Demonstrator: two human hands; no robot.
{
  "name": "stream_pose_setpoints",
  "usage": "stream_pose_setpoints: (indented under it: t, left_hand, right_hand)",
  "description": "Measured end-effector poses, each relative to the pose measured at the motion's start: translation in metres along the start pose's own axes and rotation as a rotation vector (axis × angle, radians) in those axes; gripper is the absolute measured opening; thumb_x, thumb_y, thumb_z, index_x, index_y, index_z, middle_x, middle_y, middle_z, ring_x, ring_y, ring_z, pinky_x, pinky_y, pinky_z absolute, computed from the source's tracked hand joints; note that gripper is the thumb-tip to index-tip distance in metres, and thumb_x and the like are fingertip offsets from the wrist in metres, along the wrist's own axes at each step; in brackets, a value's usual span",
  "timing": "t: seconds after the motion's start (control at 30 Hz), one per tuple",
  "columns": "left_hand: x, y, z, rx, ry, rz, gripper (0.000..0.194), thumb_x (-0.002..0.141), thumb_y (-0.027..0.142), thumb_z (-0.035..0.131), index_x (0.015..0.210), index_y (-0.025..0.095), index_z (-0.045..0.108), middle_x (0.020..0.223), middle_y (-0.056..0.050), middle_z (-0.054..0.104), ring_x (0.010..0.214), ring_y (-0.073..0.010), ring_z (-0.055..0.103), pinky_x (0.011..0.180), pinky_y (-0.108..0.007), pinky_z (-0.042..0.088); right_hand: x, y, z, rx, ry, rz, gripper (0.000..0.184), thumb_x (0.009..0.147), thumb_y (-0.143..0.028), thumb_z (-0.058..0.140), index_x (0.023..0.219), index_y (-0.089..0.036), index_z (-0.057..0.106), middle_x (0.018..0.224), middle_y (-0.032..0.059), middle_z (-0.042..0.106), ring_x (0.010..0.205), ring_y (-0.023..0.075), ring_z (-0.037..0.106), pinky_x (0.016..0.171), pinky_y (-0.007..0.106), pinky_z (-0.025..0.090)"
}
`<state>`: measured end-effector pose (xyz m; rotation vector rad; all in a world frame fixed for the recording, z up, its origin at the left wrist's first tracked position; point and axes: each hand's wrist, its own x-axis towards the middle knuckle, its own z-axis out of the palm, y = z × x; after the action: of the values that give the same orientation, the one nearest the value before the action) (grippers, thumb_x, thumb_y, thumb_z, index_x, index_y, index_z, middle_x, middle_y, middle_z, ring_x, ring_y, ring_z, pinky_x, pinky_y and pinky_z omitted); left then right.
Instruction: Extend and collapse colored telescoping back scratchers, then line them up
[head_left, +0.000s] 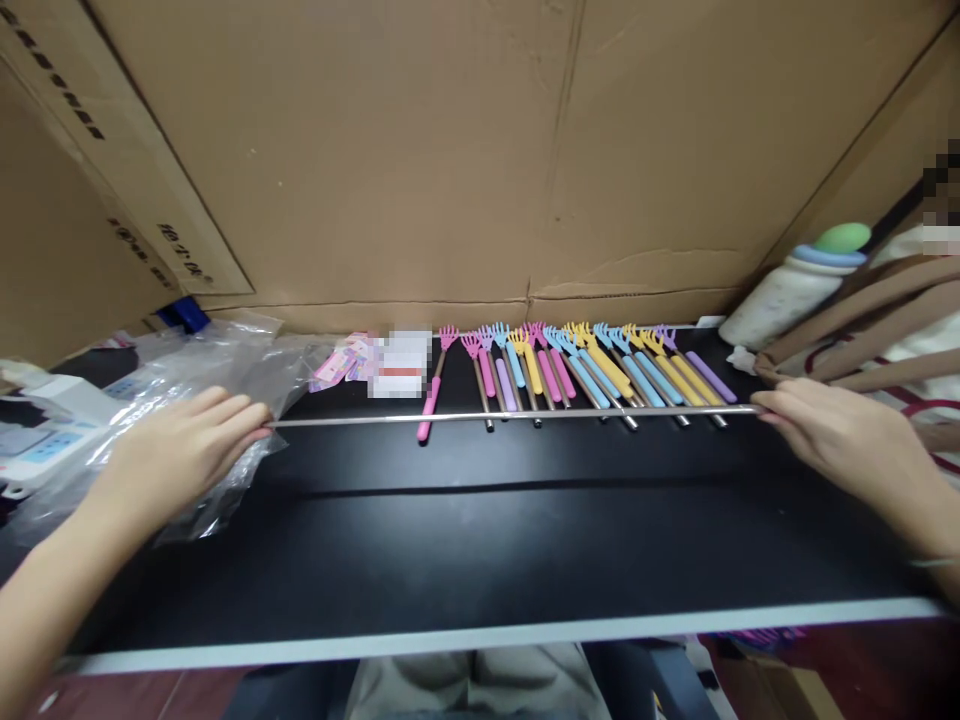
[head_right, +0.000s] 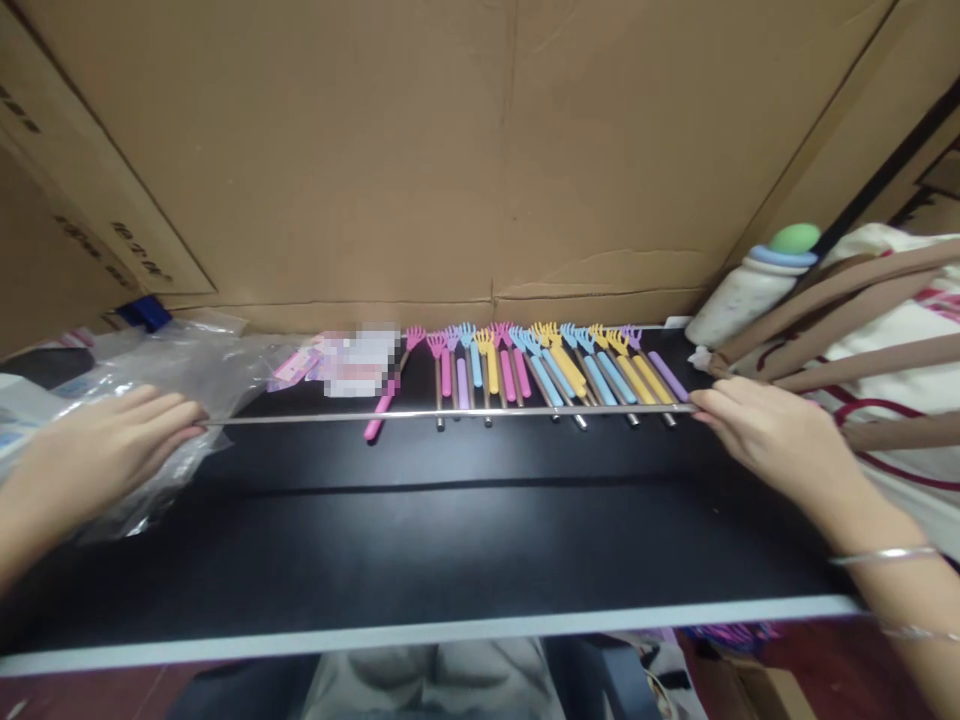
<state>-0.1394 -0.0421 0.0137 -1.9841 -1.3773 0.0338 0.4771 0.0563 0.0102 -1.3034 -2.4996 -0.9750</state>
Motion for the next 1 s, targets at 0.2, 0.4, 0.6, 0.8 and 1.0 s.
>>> stream_pose_setpoints:
  t: [0.2,0.4,0.6,0.8,1.0]
  left_hand:
    - [0.001,0.001,-0.003,-0.035,0.080,0.003,0.026,0.094,0.033,0.036,0.085,0.022,0.058,0.076,-0.002,0.060,0.073,-0.0176,0.053,0.066,-0.026,0.036]
    - [-0.001,-0.001,-0.005,0.020,0.109,0.006,0.025,0.094,0.033,0.036,0.088,0.023,0.059,0.075,-0.001,0.062,0.075,-0.0181,0.053,0.073,-0.028,0.037]
    - [-0.007,-0.004,-0.005,0.012,0.130,-0.043,0.029,0.092,0.032,0.037,0.077,0.022,0.059,0.067,-0.002,0.057,0.067,-0.0190,0.049,0.063,-0.027,0.035]
    - [0.026,0.053,-0.029,-0.066,0.240,0.145,0.022,0.092,0.030,0.043,0.077,0.022,0.056,0.067,0.001,0.060,0.063,-0.0143,0.052,0.061,-0.026,0.034]
    - [0.067,0.134,-0.065,-0.344,0.222,0.241,0.020,0.091,0.023,0.043,0.072,0.020,0.047,0.060,0.003,0.056,0.057,-0.0149,0.053,0.054,-0.029,0.029]
  right_hand:
    - [-0.008,0.013,0.005,0.104,-0.061,0.113,0.021,0.087,-0.036,0.048,0.092,-0.019,0.059,0.090,0.0126,0.065,0.080,0.0202,0.058,0.072,0.030,0.040]
    - [-0.004,0.007,0.003,0.141,-0.072,0.147,0.022,0.088,-0.036,0.046,0.094,-0.018,0.059,0.091,0.0134,0.065,0.082,0.0211,0.059,0.074,0.030,0.041]
    - [0.010,-0.007,-0.009,0.147,-0.027,0.129,0.021,0.089,-0.033,0.044,0.091,-0.017,0.058,0.085,0.0116,0.064,0.077,0.0199,0.057,0.071,0.029,0.040]
    - [0.047,-0.093,-0.047,0.225,0.127,-0.055,0.024,0.092,-0.032,0.041,0.081,-0.019,0.057,0.076,0.0049,0.064,0.069,0.0150,0.058,0.060,0.025,0.034]
    - [0.077,-0.183,-0.074,0.298,0.117,-0.209,0.028,0.095,-0.030,0.035,0.075,-0.019,0.051,0.063,-0.0017,0.057,0.051,0.0100,0.050,0.049,0.026,0.022]
